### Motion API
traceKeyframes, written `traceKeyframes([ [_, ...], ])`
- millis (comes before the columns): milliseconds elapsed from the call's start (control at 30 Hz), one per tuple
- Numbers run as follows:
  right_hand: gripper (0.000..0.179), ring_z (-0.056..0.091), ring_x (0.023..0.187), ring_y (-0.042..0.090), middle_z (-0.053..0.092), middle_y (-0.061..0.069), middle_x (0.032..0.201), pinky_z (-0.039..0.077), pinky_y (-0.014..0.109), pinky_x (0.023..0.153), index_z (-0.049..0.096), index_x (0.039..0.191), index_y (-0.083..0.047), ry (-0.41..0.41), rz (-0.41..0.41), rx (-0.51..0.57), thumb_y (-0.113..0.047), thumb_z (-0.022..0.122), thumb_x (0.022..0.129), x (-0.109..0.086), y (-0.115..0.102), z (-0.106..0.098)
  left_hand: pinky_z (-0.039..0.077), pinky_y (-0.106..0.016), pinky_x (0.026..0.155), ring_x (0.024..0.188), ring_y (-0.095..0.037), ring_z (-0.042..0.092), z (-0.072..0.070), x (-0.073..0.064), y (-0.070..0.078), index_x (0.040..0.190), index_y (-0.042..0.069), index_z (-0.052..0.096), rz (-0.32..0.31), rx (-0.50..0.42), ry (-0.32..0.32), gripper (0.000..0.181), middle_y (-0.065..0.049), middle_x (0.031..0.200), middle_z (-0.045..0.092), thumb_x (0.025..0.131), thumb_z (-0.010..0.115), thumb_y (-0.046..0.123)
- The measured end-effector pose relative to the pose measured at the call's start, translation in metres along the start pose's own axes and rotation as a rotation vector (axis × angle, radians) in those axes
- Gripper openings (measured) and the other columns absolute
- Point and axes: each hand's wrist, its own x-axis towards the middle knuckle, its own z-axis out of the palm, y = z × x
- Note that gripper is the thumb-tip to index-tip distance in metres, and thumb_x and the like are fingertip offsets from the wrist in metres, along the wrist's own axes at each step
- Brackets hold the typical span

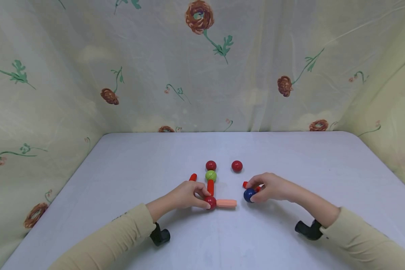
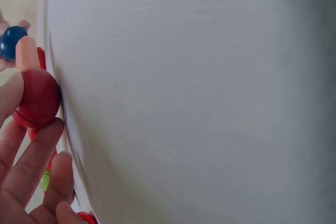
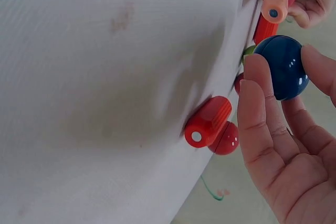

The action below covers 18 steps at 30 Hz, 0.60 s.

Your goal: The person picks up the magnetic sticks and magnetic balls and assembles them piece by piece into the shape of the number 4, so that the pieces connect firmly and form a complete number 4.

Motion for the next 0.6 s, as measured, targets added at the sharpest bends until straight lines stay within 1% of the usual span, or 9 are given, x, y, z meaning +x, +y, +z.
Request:
traceKeyframes([
  [167, 0.029, 0.049, 0.095, 0.023, 0.059, 0.009, 0.104, 0.050, 0.032, 0.076, 0.063, 0.104, -0.005, -0.001, -0.025, -0.010, -0.009, 0.070, 0.075, 0.002, -0.002, 0.005, 0.048, -0.023, 0.068, 0.087, -0.011, 0.059, 0.000, 0.000, 0.000, 0.091, 0.017, 0.065, -0.007, -0.001, 0.002, 0.020, 0.005, 0.088, 0.066, 0.074, 0.076, 0.021],
  [333, 0.029, 0.049, 0.095, 0.024, 0.059, 0.009, 0.105, 0.049, 0.033, 0.078, 0.063, 0.102, -0.006, -0.017, -0.024, 0.002, -0.008, 0.071, 0.074, 0.005, -0.003, 0.008, 0.048, -0.023, 0.068, 0.087, -0.011, 0.059, 0.000, 0.000, 0.000, 0.091, 0.017, 0.065, -0.007, 0.001, 0.001, 0.020, 0.005, 0.088, 0.066, 0.075, 0.076, 0.021],
  [433, 0.028, 0.048, 0.094, 0.023, 0.059, 0.007, 0.104, 0.048, 0.033, 0.078, 0.064, 0.101, -0.008, -0.025, 0.000, 0.008, -0.009, 0.072, 0.074, 0.009, -0.002, 0.011, 0.048, -0.023, 0.068, 0.087, -0.011, 0.059, 0.000, 0.000, 0.001, 0.091, 0.017, 0.065, -0.007, 0.002, -0.001, 0.020, 0.005, 0.088, 0.066, 0.075, 0.076, 0.021],
  [600, 0.028, 0.047, 0.092, 0.021, 0.056, 0.004, 0.097, 0.049, 0.029, 0.071, 0.064, 0.101, -0.010, -0.040, 0.037, 0.012, -0.009, 0.072, 0.075, 0.013, -0.001, 0.016, 0.048, -0.023, 0.068, 0.086, -0.011, 0.059, 0.000, 0.000, 0.001, 0.090, 0.016, 0.065, -0.007, -0.002, -0.002, 0.020, 0.005, 0.088, 0.066, 0.075, 0.076, 0.020],
])
